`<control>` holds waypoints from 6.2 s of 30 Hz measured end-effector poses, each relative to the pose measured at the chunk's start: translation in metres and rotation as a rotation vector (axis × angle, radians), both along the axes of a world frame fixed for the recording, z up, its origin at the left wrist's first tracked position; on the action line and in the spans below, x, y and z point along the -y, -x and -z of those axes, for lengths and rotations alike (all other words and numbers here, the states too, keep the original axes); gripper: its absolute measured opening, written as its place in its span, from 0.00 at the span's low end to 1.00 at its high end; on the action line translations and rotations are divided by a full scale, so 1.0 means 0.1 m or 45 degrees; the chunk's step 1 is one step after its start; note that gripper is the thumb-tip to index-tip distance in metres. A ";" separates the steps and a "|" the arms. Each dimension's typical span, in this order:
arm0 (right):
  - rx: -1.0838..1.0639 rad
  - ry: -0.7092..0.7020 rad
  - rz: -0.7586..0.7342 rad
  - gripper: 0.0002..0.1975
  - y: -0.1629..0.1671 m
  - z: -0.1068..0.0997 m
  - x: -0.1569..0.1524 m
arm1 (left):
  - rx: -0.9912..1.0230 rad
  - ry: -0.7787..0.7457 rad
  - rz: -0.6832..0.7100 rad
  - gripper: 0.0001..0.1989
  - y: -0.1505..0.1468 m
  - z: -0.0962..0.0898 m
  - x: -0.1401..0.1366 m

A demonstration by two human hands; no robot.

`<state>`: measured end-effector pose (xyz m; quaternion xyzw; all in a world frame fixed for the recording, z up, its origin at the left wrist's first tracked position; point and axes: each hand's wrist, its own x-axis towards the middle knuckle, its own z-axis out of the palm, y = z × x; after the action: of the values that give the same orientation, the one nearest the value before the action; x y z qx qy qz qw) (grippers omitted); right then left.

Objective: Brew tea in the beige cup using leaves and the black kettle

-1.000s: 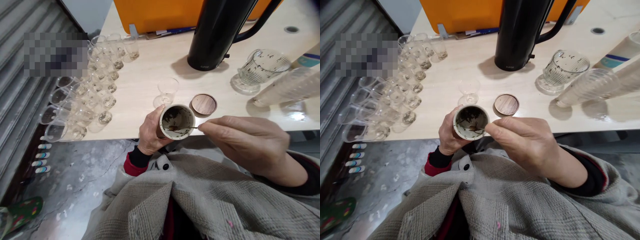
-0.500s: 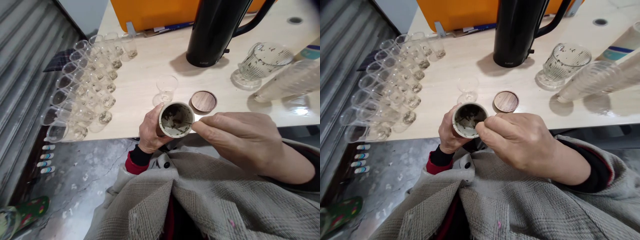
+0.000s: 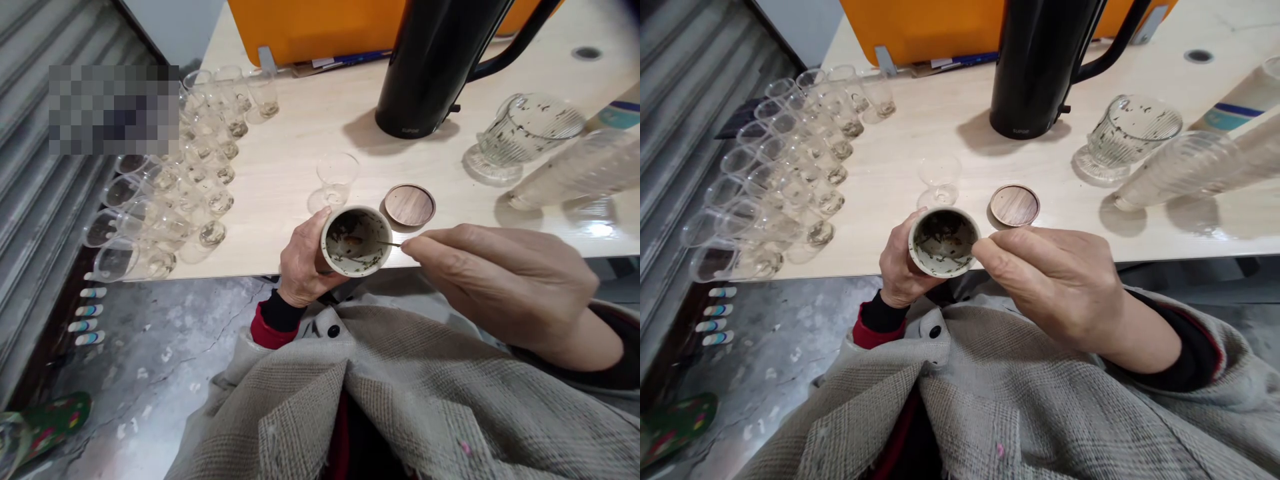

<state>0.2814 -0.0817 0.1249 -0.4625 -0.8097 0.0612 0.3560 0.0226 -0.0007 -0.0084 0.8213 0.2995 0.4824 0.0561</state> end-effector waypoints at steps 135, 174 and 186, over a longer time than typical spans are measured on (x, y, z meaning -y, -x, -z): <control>-1.316 0.739 0.177 0.07 -0.03 0.34 -0.46 | 0.079 0.150 -0.126 0.53 -0.04 0.00 0.04; -1.611 0.554 0.220 0.07 0.03 0.30 -0.49 | 0.074 0.351 -0.273 0.54 -0.05 0.00 0.02; -1.557 -0.003 0.294 0.02 0.03 0.27 -0.68 | 0.021 0.389 -0.305 0.56 -0.04 -0.04 0.03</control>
<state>0.2781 -0.0138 0.0980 -0.4277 -0.4040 0.2751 0.7603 0.0271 -0.0038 -0.0041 0.7575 0.4645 0.4414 0.1247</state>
